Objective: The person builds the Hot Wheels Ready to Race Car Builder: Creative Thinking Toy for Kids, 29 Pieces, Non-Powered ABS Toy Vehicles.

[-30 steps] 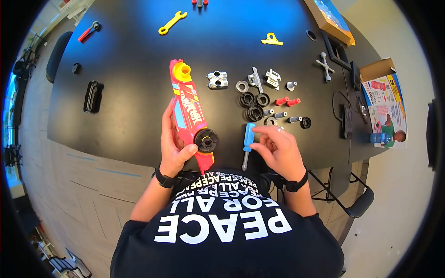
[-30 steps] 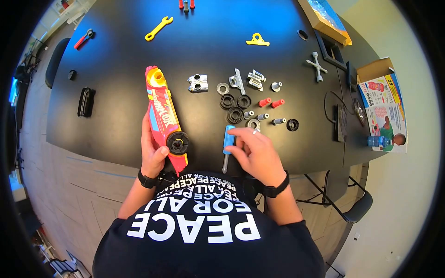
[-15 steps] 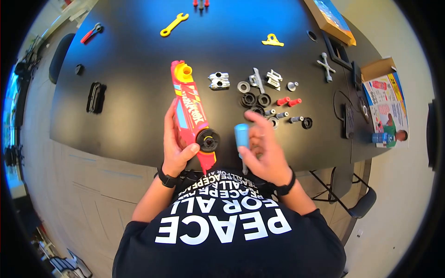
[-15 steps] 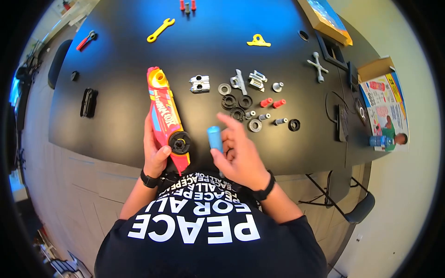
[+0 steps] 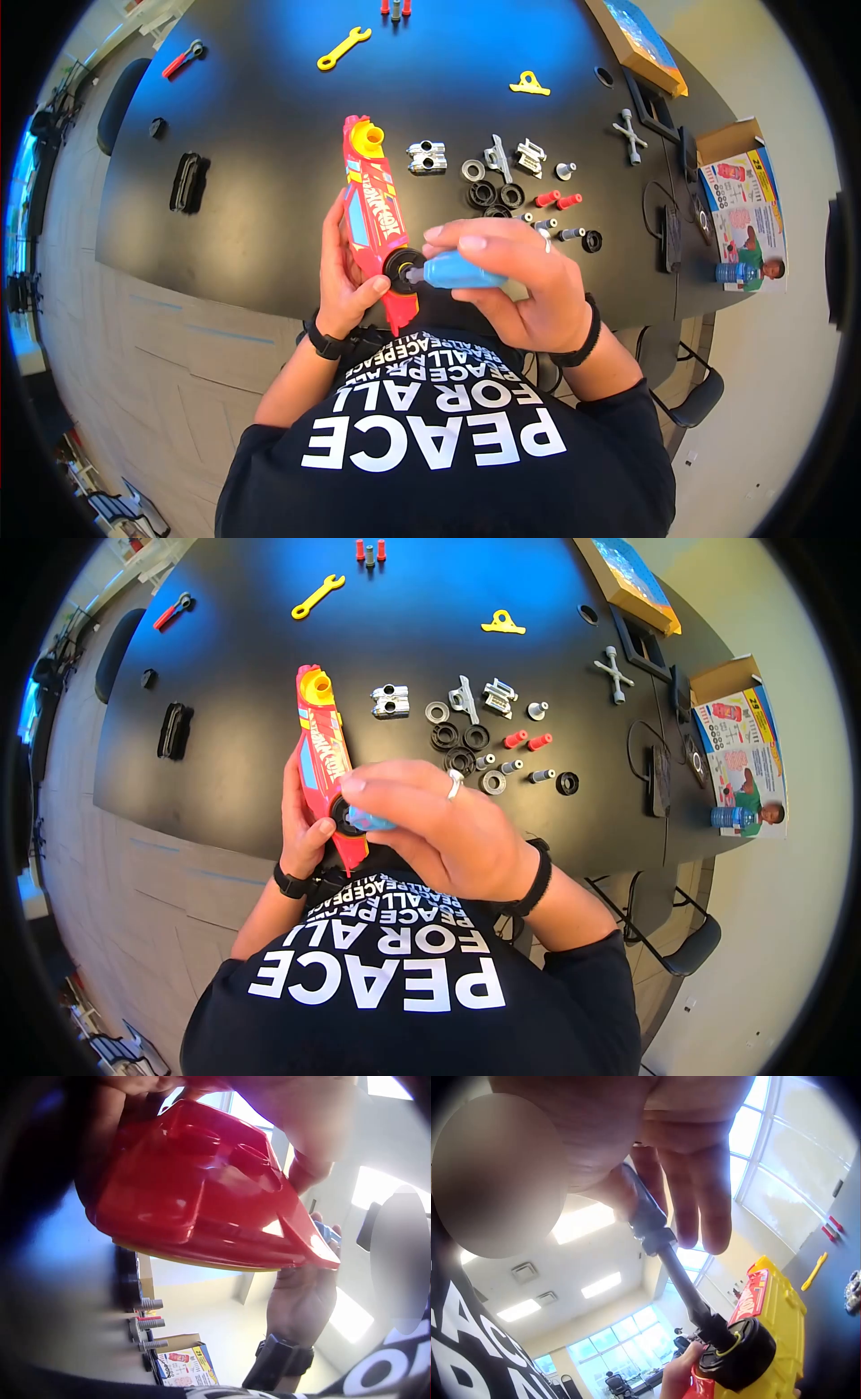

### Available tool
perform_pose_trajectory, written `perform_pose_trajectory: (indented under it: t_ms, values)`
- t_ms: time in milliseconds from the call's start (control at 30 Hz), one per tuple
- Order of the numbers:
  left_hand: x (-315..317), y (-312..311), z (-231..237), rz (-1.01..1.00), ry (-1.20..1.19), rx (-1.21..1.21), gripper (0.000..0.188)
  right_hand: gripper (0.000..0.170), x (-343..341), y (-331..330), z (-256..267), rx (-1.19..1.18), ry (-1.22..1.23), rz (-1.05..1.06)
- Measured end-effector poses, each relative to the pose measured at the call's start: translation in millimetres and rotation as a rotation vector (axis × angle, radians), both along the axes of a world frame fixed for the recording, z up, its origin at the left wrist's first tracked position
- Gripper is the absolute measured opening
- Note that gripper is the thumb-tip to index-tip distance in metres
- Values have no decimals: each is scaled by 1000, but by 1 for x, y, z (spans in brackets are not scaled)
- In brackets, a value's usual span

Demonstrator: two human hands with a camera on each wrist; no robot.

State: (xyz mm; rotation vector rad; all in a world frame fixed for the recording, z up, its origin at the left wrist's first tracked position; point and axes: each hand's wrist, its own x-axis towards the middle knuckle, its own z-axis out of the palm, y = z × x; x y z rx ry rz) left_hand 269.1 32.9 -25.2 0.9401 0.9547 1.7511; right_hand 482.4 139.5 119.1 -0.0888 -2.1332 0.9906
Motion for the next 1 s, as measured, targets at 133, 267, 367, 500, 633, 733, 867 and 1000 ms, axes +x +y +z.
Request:
perform_pose_trajectory:
  t_ms: [133, 267, 367, 500, 633, 733, 867, 1000]
  values:
    - [-1, 0, -1, -20, 14, -1, 125, 57, -5, -2, 8, 105, 26, 53]
    - [2, 3, 1, -11, 9, -26, 123, 35, -6, -8, 24, -2, 22, 186]
    - [4, 3, 5, 6, -55, -53, 124, 33, -7, -5, 27, 205, -12, 185]
    - [0, 1, 0, -4, -3, -4, 124, 27, -4, -11, 26, 260, 2, -20]
    - [1, 1, 3, -13, -12, -14, 123, 29, 5, -3, 53, 413, -276, -180]
    - [0, 2, 1, -18, -22, -8, 123, 24, -10, -6, 52, 520, -461, -274]
    - [1, 3, -5, -3, -70, -45, 124, 21, -24, -7, 54, 478, -435, -269]
    - [1, 4, -2, 7, -84, -55, 125, 19, -17, -10, 70, 741, -528, 54]
